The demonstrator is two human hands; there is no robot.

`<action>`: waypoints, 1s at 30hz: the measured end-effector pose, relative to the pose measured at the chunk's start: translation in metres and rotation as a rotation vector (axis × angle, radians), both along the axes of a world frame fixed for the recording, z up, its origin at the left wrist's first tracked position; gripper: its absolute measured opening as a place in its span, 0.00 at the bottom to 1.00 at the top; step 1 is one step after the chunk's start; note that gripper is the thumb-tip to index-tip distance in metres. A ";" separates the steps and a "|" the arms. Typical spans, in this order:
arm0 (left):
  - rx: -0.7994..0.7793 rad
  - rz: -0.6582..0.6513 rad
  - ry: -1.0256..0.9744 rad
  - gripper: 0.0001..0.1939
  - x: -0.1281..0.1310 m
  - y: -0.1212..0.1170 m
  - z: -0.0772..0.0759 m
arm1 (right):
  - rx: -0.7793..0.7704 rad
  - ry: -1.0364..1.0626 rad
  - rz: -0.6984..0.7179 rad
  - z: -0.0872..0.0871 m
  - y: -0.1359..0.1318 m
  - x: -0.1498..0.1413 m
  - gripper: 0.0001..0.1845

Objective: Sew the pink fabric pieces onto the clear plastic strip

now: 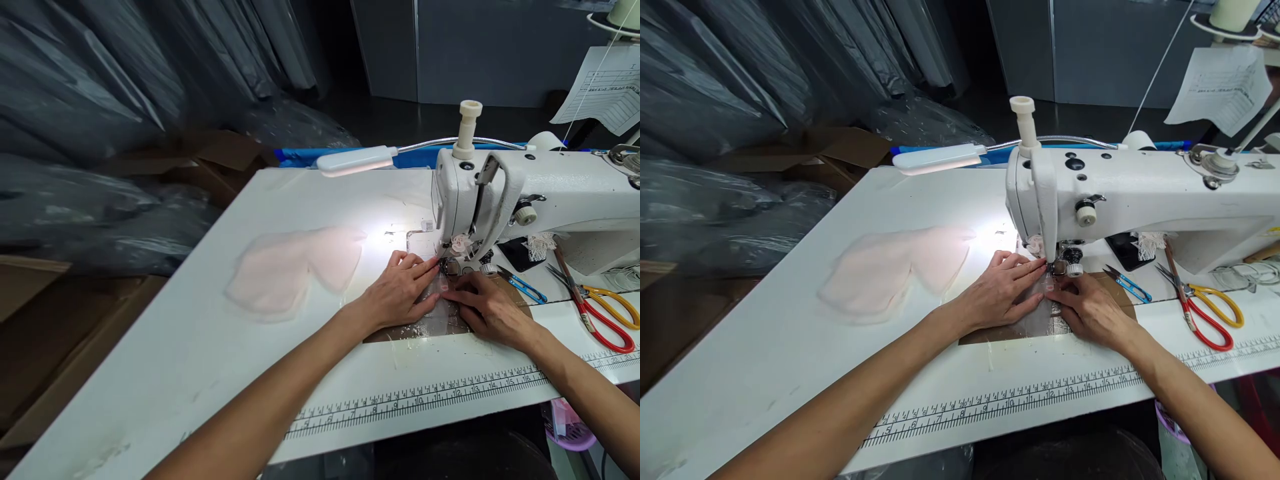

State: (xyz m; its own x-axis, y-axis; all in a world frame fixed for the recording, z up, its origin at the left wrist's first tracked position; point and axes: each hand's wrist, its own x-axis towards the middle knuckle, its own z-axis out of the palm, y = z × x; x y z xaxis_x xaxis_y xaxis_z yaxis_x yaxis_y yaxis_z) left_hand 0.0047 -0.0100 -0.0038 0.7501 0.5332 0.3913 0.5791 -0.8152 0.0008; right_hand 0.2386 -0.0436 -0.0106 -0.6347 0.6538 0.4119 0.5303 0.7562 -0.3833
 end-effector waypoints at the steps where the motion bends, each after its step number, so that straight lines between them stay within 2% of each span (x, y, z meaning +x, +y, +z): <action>1: 0.005 0.002 0.006 0.21 0.000 0.000 0.000 | -0.006 0.003 -0.002 0.000 0.000 0.000 0.17; 17: 0.025 -0.005 -0.044 0.20 -0.001 -0.002 0.000 | -0.050 0.035 -0.010 0.000 0.001 0.002 0.17; 19: 0.070 -0.037 -0.099 0.17 0.001 -0.002 0.000 | -0.061 0.040 -0.010 0.000 0.001 0.002 0.17; 22: 0.124 -0.155 -0.165 0.10 0.003 -0.002 -0.001 | -0.061 0.032 -0.013 0.000 0.001 0.002 0.18; 24: 0.135 -0.201 -0.177 0.09 0.003 -0.002 -0.002 | -0.046 0.019 -0.007 0.000 0.001 0.002 0.18; 30: 0.089 -0.211 -0.144 0.11 -0.001 -0.005 0.004 | -0.013 0.002 -0.001 0.003 -0.001 0.001 0.17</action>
